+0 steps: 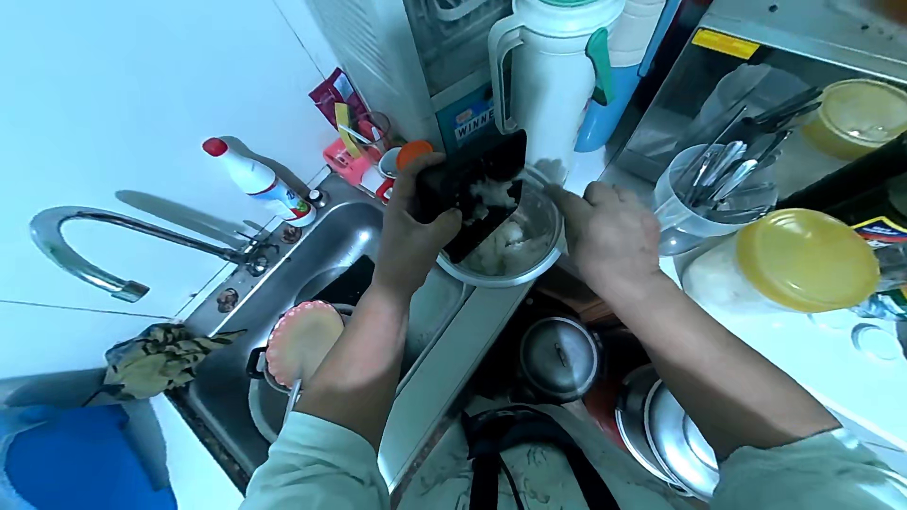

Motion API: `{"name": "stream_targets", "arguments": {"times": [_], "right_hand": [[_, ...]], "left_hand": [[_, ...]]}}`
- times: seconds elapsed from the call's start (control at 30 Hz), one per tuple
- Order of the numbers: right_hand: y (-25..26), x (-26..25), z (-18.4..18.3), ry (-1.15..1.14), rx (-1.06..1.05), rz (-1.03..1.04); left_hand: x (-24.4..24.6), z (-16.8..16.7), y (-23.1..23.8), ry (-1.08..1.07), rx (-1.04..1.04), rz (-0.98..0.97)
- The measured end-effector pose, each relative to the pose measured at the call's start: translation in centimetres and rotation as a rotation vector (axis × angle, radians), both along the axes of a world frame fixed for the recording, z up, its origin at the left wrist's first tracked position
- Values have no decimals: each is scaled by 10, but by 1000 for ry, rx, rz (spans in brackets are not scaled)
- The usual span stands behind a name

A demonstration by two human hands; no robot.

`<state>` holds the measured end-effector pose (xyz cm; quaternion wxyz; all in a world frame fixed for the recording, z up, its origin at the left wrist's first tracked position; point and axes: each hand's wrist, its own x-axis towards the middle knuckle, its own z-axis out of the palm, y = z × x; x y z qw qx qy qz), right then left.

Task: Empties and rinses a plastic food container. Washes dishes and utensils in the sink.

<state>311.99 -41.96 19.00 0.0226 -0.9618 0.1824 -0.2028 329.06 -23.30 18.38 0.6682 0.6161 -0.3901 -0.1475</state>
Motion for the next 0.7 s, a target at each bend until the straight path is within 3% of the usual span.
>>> {"name": "stream_targets", "arguments": {"times": [0.1, 0.27, 0.47, 0.7], "right_hand": [[5, 2, 8, -79, -15, 43], [1, 1, -7, 18, -36, 112], [-1, 7, 3, 14, 12, 4], [2, 0, 1, 24, -18, 53]], "left_hand": [[-3, 0, 0, 8, 37, 25], [-3, 4, 2, -26, 29, 14], [-8, 4, 1, -91, 64, -11], [0, -2, 2, -166, 80, -14]]}}
